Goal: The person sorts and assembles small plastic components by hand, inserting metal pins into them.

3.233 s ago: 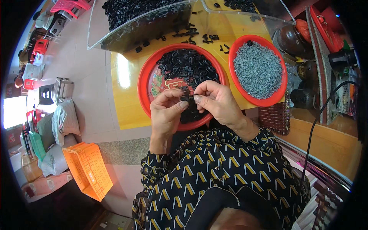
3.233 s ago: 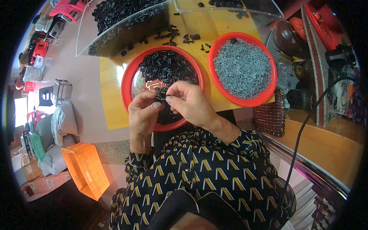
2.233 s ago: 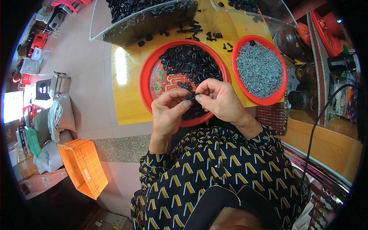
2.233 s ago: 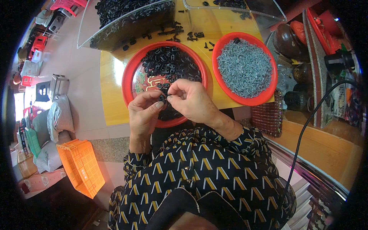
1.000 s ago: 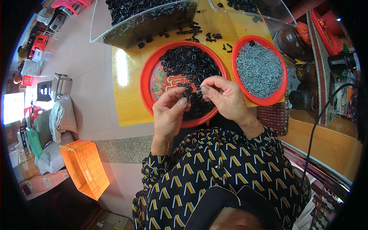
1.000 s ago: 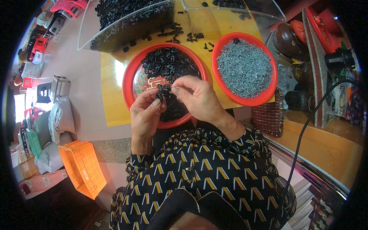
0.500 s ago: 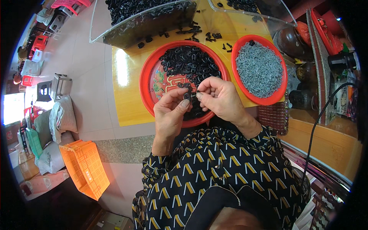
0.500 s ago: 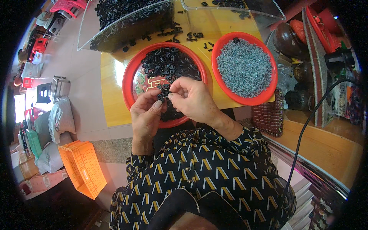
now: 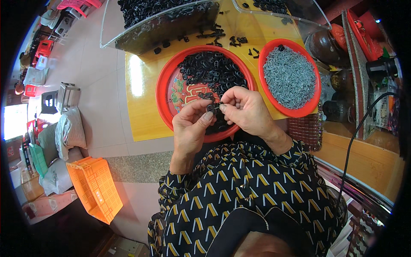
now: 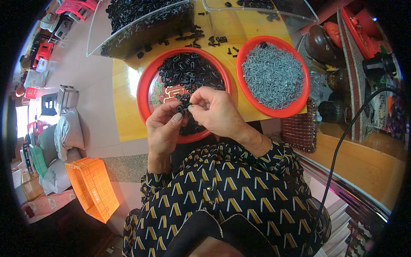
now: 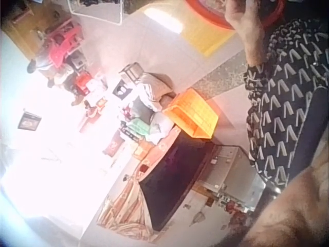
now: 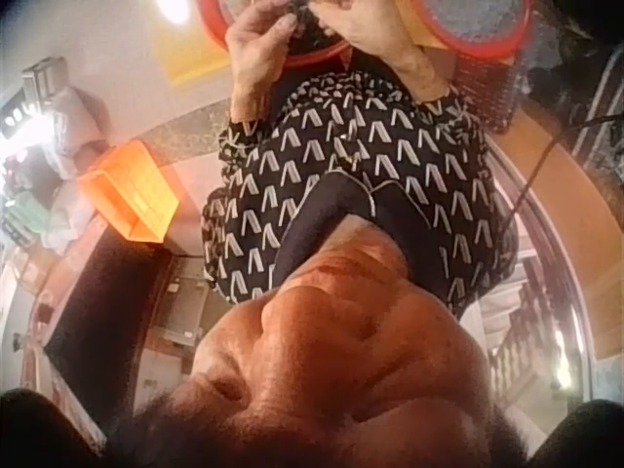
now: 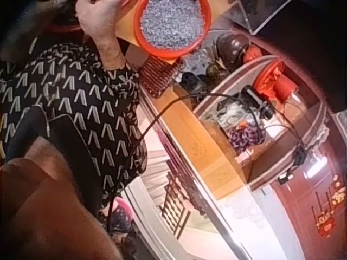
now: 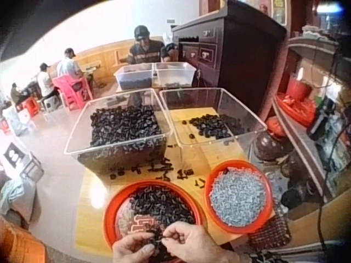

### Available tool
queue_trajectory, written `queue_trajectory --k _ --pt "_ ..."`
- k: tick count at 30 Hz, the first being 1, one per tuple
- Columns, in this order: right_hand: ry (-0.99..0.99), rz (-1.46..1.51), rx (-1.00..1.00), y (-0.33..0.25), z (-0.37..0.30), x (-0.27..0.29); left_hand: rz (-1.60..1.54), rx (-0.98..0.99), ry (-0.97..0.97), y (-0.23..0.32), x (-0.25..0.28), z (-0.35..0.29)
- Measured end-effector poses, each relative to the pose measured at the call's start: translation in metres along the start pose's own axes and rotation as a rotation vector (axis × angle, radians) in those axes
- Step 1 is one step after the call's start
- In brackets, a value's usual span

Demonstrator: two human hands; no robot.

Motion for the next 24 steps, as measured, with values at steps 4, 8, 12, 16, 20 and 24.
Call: queue_trajectory --k 4,8,12,16,20,24 --pt "-0.011 -0.016 0.023 0.001 0.001 -0.001 0.014 0.003 -0.005 -0.001 -0.001 0.001" --pt "-0.012 -0.015 0.01 -0.001 0.001 -0.002 0.056 -0.003 0.014 0.001 0.0 0.0" --pt "0.01 -0.012 0.008 -0.003 0.001 -0.001 0.083 -0.024 0.021 0.003 -0.001 -0.001" --pt "-0.034 -0.041 0.05 -0.005 0.002 -0.007 0.158 -0.019 0.031 0.004 -0.002 -0.002" --pt "-0.044 0.089 -0.026 0.001 0.002 -0.011 0.136 -0.022 0.04 0.005 -0.001 -0.002" --pt "-0.066 0.202 -0.078 0.005 0.002 -0.01 0.122 0.005 0.073 0.006 -0.001 -0.003"
Point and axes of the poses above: each hand's wrist, its own z-axis towards the middle knuckle, its own x-axis out of the back of the hand, y = z × x, the point moved 10 cm from there along z, towards the middle knuckle, and after that the axes turned 7 degrees about x, right-handed, at the moved point
